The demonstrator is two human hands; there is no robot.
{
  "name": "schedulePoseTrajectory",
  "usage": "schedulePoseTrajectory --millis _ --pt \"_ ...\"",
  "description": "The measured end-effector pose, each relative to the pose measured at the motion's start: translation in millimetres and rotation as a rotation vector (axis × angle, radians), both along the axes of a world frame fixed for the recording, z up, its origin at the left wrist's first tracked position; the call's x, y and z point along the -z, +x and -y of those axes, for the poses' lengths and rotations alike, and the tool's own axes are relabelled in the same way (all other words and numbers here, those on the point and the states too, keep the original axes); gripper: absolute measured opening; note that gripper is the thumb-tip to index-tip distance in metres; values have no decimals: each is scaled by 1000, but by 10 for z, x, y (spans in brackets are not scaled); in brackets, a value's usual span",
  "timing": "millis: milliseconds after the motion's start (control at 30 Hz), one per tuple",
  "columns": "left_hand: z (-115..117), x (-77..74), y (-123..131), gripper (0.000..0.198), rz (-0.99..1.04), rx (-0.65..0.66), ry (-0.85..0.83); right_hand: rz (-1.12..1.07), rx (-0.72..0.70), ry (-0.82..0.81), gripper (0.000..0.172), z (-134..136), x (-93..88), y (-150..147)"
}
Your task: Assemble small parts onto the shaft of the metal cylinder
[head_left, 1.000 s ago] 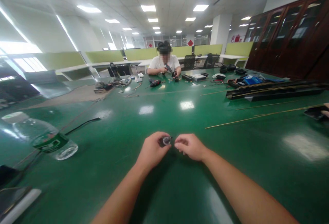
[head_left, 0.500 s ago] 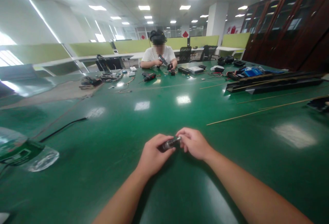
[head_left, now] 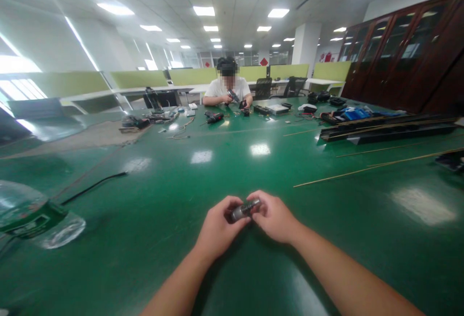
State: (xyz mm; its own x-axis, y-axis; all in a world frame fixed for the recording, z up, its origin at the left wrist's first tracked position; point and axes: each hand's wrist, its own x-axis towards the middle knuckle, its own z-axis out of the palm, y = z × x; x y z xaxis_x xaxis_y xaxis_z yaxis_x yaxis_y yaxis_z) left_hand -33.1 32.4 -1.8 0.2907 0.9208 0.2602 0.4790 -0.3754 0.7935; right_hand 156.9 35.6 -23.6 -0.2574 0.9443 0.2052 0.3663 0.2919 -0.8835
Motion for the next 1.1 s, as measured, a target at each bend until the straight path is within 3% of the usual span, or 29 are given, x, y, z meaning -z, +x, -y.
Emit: schedulePoseTrajectory --millis 733,900,1100 --pt "9 -20 -15 33 31 -17 -4 -7 -13 15 22 12 4 -4" --pt "16 -23 -6 21 3 1 -1 -49 -18 17 17 9 -12 -10" --pt "13 0 -8 24 -11 -1 3 -90 -22 -7 10 -3 4 -19"
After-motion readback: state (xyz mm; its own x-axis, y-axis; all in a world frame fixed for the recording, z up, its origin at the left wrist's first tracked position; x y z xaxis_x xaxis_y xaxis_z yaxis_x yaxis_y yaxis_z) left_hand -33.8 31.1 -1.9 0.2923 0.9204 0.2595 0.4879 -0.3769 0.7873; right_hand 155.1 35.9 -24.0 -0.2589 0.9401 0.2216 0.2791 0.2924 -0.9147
